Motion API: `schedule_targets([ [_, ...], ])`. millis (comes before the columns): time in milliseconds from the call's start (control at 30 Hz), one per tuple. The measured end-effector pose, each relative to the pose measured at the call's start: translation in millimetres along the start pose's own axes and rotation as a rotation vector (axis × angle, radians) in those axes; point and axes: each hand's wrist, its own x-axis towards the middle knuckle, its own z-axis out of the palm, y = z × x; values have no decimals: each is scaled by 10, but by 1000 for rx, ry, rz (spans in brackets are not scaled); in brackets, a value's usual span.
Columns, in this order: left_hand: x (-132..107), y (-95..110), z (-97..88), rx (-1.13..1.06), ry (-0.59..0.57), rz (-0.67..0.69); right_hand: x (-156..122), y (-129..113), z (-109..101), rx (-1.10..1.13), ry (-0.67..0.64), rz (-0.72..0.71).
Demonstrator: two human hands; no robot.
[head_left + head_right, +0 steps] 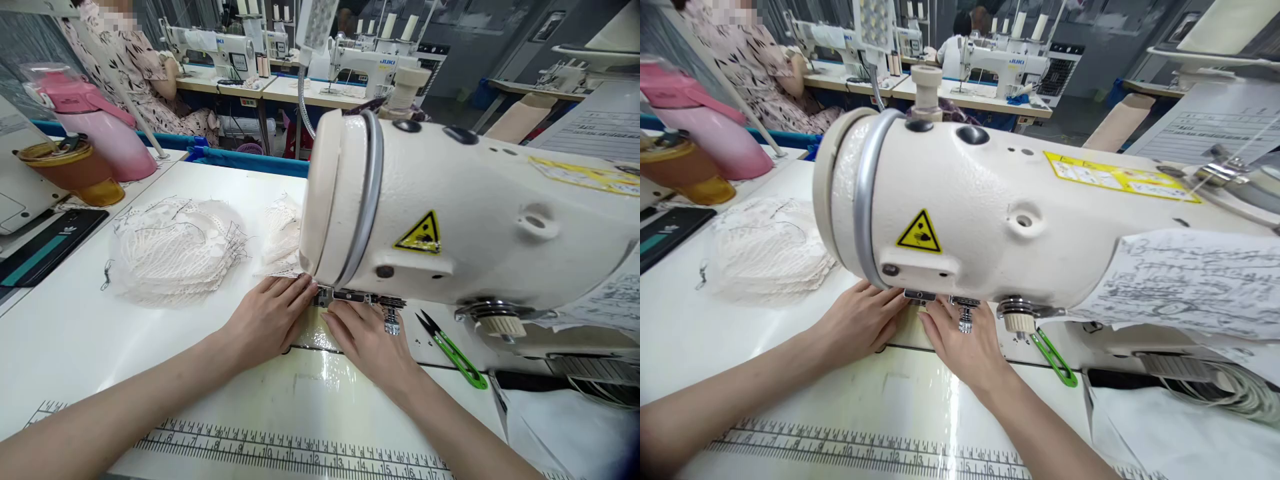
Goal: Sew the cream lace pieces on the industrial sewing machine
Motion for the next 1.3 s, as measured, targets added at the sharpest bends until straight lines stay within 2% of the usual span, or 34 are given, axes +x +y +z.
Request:
schedule_targets([
  [133, -22, 27, -9, -10, 25, -40, 27, 30, 3, 137, -51, 2],
  [300, 4, 25, -68, 37, 61, -124, 14, 61, 22, 207, -70, 39],
  [400, 222, -95, -139, -16, 27, -209, 10, 83, 29, 265, -68, 23],
  [500, 497, -289, -199, 20, 18, -290, 14, 116, 41, 278, -47, -16],
  [600, 573, -438, -260, 80, 19, -344, 3, 159, 67, 227, 3, -50],
  [667, 446, -489, -306, 124, 28, -367, -28, 197, 105, 179, 30, -121],
  [733, 209, -526, -347, 193, 65, -432, -76, 241, 163, 136, 60, -221],
  [833, -205, -597, -373, 352, 176, -657, -150, 303, 257, 131, 78, -284],
  [867, -326, -619, -372, 358, 174, -678, -167, 318, 281, 154, 64, -279],
  [967, -576, -616, -370, 334, 141, -618, -182, 332, 306, 254, 7, -246],
  [1067, -641, -449, -424, 181, 143, -511, -152, 296, 261, 290, 12, -199],
  [1167, -577, -147, -537, -238, 70, -340, -96, 225, 175, 238, 45, -165],
  [1233, -510, 62, -606, -537, -78, -108, -60, 175, 123, 217, 26, -113],
  [1300, -455, 233, -628, -701, -136, 69, -37, 135, 89, 203, 15, -45],
])
